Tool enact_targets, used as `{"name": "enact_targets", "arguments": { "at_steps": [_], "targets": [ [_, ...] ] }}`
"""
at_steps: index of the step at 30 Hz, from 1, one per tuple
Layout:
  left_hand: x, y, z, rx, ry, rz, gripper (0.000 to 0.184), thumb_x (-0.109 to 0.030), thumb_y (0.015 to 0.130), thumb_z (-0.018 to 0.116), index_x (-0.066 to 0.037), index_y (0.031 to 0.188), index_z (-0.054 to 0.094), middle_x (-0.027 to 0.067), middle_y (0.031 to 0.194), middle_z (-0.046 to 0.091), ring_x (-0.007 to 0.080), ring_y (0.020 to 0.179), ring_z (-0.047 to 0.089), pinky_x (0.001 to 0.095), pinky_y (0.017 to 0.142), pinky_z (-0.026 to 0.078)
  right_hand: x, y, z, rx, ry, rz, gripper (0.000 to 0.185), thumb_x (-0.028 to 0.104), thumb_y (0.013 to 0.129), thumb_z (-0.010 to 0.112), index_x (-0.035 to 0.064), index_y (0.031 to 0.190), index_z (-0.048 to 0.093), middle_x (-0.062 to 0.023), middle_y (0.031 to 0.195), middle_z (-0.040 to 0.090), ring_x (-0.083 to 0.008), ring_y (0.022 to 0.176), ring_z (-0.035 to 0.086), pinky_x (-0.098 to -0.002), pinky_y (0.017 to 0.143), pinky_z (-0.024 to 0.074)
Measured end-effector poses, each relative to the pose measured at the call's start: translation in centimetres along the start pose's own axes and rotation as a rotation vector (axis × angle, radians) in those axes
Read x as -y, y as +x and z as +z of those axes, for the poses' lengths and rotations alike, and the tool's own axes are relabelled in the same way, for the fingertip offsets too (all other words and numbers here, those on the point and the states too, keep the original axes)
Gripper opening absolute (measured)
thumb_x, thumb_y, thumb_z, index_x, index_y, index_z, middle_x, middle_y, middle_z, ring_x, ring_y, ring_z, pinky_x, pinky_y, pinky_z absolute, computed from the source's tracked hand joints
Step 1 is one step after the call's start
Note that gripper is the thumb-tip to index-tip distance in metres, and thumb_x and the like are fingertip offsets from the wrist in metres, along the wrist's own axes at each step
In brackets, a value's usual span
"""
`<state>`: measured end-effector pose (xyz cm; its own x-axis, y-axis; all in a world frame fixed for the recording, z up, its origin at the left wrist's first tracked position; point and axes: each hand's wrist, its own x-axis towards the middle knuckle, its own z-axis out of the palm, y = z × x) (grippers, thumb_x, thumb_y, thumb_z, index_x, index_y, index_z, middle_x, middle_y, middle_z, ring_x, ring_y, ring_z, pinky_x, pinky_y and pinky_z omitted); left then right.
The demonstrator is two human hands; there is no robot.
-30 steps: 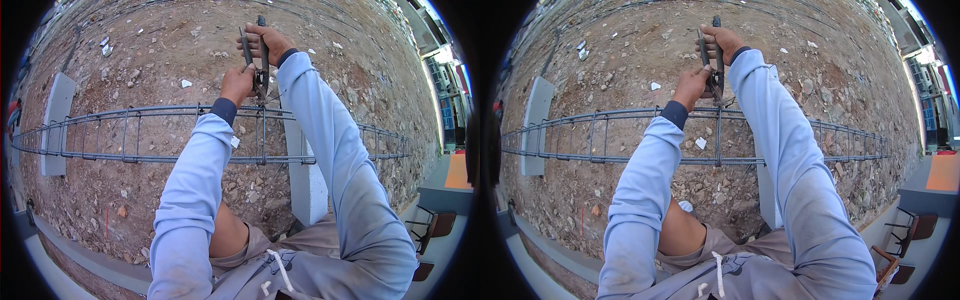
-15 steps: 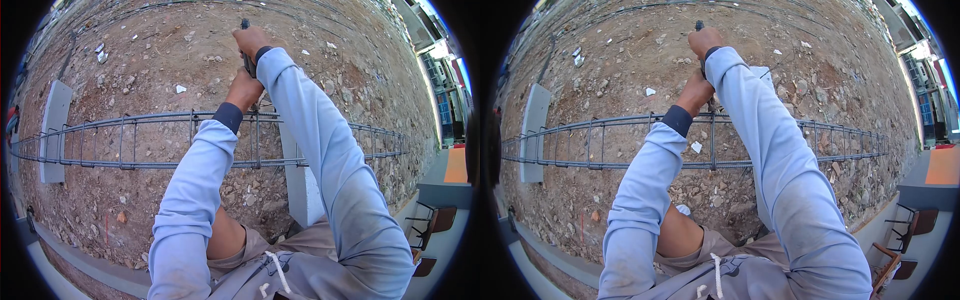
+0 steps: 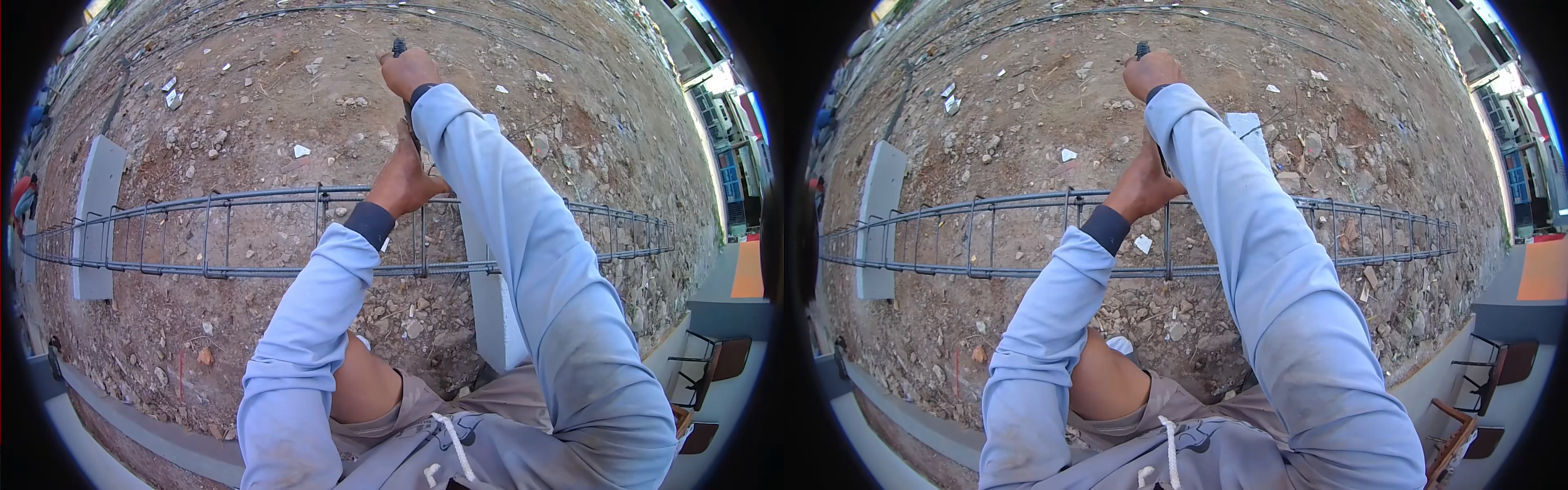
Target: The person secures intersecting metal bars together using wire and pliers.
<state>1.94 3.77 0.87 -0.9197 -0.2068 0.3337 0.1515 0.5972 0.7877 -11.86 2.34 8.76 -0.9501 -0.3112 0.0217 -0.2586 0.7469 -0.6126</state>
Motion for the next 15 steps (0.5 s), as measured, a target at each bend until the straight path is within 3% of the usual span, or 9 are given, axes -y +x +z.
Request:
{"name": "enact_targets", "arguments": {
  "at_steps": [5,6,7,9,10,11,12,14,15],
  "targets": [
    [0.1,0.9,1.5,-0.158,-0.182,-0.289,0.085,-0.027,0.07,0.073,0.006,0.131,0.025,0.029,0.103,0.06,0.0431,0.1,0.058,0.0432,0.081,0.047,1.6,-1.7,-0.6,0.015,-0.152,0.009,0.076,0.052,0.083,0.055,-0.0128,0.12,0.042,-0.0248,0.113,0.059,-0.0341,0.108,0.059,-0.0389,0.092,0.0452],
    [1.6,1.6,2.5,-0.293,-0.193,-0.237,0.054,-0.026,0.077,0.067,0.0,0.117,0.042,0.019,0.093,0.065,0.0343,0.092,0.063,0.0398,0.075,0.048,1.8,-1.9,-0.7,0.004,-0.171,-0.009,0.078,0.053,0.083,0.055,-0.0133,0.121,0.039,-0.0247,0.112,0.06,-0.0337,0.107,0.059,-0.0391,0.092,0.045],
    [1.7,2.7,2.6,-0.37,-0.607,-0.324,0.046,-0.025,0.08,0.063,0.0,0.114,0.045,0.0162,0.093,0.065,0.0308,0.09,0.064,0.0375,0.074,0.049,2.2,-2.2,-0.9,-0.009,-0.193,-0.029,0.08,0.054,0.083,0.056,-0.0138,0.121,0.037,-0.0247,0.11,0.061,-0.0333,0.107,0.06,-0.0392,0.092,0.0449],
    [1.9,3.6,3.2,-0.49,-1.45,-0.499,0.03,-0.022,0.087,0.055,-0.001,0.109,0.051,0.0105,0.093,0.065,0.0237,0.086,0.065,0.033,0.072,0.049,2.4,-2.8,-1.3,-0.001,-0.169,0.006,0.082,0.053,0.082,0.057,-0.0148,0.121,0.035,-0.0284,0.122,0.051,-0.0363,0.117,0.051,-0.0411,0.093,0.0435],
    [1.7,3.7,2.6,-0.443,-1.528,-0.653,0.022,-0.019,0.094,0.043,-0.004,0.103,0.057,0.0053,0.095,0.064,0.0164,0.087,0.063,0.0277,0.074,0.049,2.5,-3.1,-1.1,-0.026,-0.183,-0.006,0.082,0.052,0.082,0.058,-0.0154,0.122,0.033,-0.0296,0.126,0.046,-0.0372,0.122,0.046,-0.0413,0.093,0.0431],
    [2.6,3.6,3.4,-0.404,-1.457,-0.525,0.023,-0.02,0.094,0.043,-0.005,0.106,0.056,0.0057,0.097,0.064,0.0165,0.087,0.063,0.0278,0.076,0.049,2.8,-3.3,-1.0,-0.053,-0.195,-0.021,0.083,0.051,0.082,0.058,-0.016,0.123,0.031,-0.0307,0.13,0.042,-0.0382,0.126,0.042,-0.0416,0.094,0.0427],
    [4.7,3.5,5.0,-0.368,-1.381,-0.399,0.025,-0.021,0.095,0.043,-0.005,0.109,0.056,0.0061,0.099,0.064,0.0167,0.088,0.063,0.0279,0.078,0.049,2.9,-3.9,-0.9,-0.02,-0.177,-0.012,0.085,0.045,0.082,0.059,-0.0149,0.131,0.024,-0.0332,0.139,0.027,-0.0418,0.134,0.024,-0.0413,0.1,0.0377],
    [4.3,3.5,4.6,-0.298,-1.136,-0.337,0.026,-0.025,0.094,0.048,-0.006,0.11,0.056,0.0047,0.09,0.061,0.0156,0.078,0.059,0.0274,0.071,0.047,2.6,-7.1,-0.1,-0.257,-0.386,-0.227,0.085,0.039,0.081,0.06,-0.0078,0.139,0.018,-0.0309,0.142,0.024,-0.0402,0.137,0.019,-0.042,0.105,0.031],
    [0.7,3.3,2.1,-0.263,-0.973,-0.397,0.026,-0.028,0.093,0.052,-0.007,0.107,0.056,0.0029,0.08,0.058,0.0144,0.067,0.055,0.0267,0.061,0.044,2.4,-9.6,-0.7,-0.269,-0.291,-0.395,0.083,0.036,0.081,0.061,-0.0048,0.14,0.019,-0.0291,0.144,0.023,-0.04,0.137,0.02,-0.0431,0.107,0.0288]
  ]
}}
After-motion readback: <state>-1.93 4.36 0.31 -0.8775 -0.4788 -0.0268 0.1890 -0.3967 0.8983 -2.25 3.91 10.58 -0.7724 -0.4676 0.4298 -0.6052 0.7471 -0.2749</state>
